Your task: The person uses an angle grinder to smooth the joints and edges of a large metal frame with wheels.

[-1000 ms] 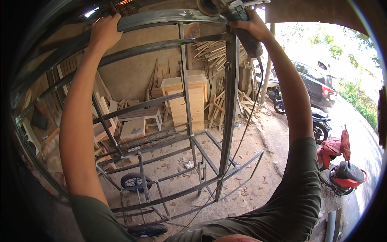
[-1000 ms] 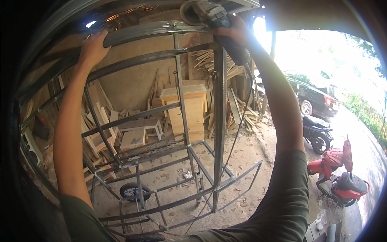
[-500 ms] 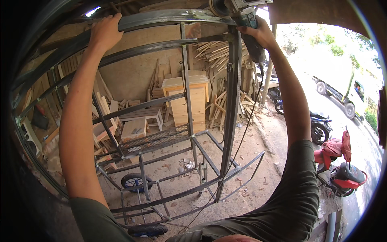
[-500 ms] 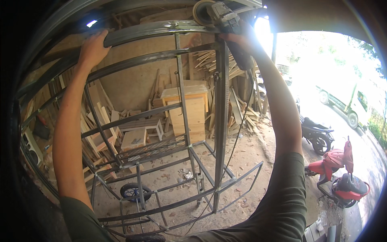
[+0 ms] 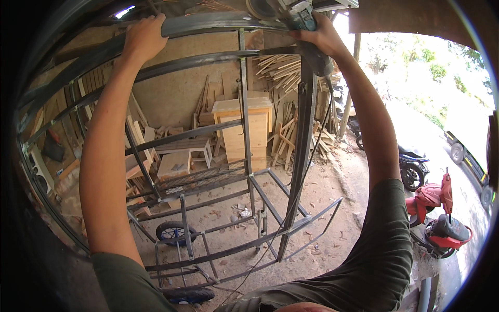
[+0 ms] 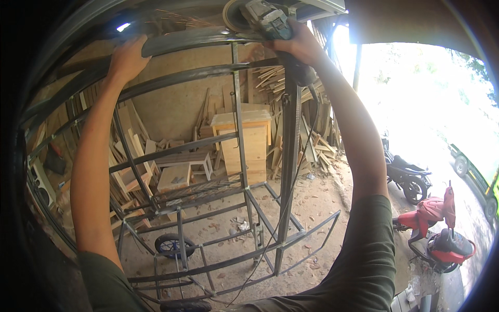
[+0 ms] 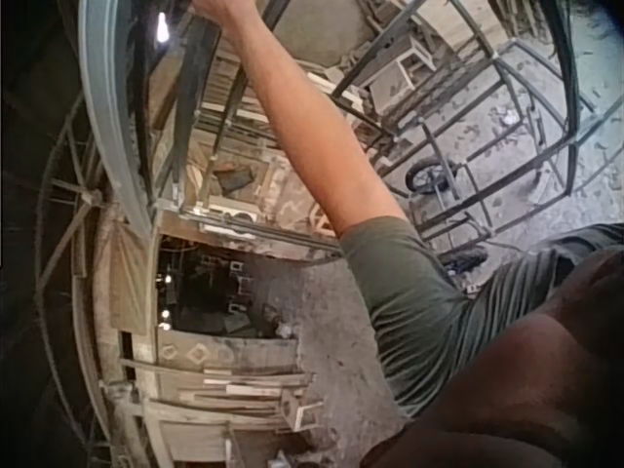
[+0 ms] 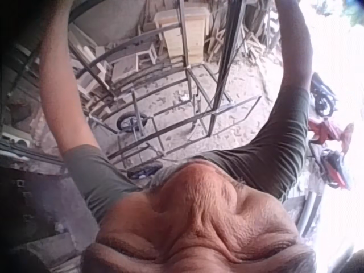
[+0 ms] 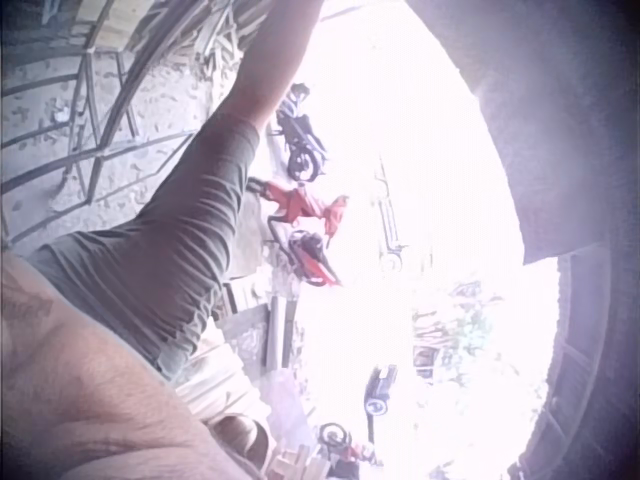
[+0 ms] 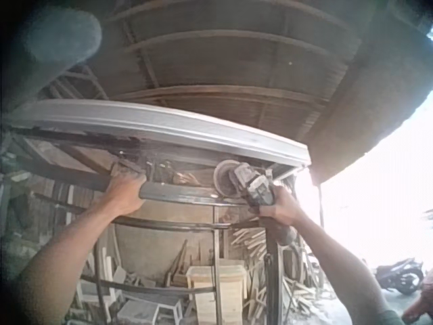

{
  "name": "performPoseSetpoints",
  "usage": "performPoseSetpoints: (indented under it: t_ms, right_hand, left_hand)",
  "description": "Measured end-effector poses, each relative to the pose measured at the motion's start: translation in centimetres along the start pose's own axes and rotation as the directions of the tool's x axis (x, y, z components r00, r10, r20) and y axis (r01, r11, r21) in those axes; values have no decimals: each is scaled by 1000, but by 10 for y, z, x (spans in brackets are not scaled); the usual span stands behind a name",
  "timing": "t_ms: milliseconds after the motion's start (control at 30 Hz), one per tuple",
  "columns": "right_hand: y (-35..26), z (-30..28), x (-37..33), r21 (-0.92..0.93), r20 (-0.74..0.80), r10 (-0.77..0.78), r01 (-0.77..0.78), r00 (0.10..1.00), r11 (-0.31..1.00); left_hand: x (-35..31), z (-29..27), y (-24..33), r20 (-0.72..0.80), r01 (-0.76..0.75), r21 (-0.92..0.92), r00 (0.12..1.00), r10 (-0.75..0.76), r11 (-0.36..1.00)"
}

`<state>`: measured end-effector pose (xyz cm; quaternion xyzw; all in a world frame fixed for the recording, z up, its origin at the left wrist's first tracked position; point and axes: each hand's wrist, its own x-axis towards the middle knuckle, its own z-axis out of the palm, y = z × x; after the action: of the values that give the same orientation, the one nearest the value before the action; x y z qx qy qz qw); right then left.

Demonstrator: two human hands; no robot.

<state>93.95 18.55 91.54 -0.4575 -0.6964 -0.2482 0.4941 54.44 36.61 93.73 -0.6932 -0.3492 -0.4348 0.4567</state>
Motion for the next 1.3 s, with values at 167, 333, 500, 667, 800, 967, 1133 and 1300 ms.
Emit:
performPoseSetpoints:
  t_ms: [167, 333, 500, 667, 800, 967, 1133, 1300]
  right_hand:
    - [-27, 7, 2, -19, 32, -19, 20, 999, 1000]
    - [-2, 1, -1, -47, -9, -10, 10, 1000, 999]
    - [39, -19, -6, -39, -47, 46, -48, 998, 998]
    - [41, -25, -17, 130, -20, 69, -65, 997, 989]
    - [31, -21, -10, 5, -14, 67, -67, 998, 998]
    - [-9, -9, -1, -36, 25, 24, -23, 999, 999]
    - [-13, 0, 7, -99, 23, -9, 11, 1000, 995]
    - [3, -6, 10, -109, 2, -7, 7, 1000, 994]
  left_hand:
    - [4, 4, -6, 46, -3, 28, 999, 2, 1000]
    - [5, -6, 4, 109, 71, 13, 991, -72, 997]
    - [3, -3, 3, 16, 77, -40, 997, -76, 996]
    - [5, -6, 3, 65, 81, -40, 995, -79, 996]
    - [5, -4, 3, 77, 82, -54, 994, -77, 995]
    - [4, -12, -8, 109, 54, -113, 993, -41, 992]
    - [-2, -10, -38, 255, 135, 21, 957, -136, 991]
    - [-12, -3, -38, 49, 81, 88, 995, -86, 993]
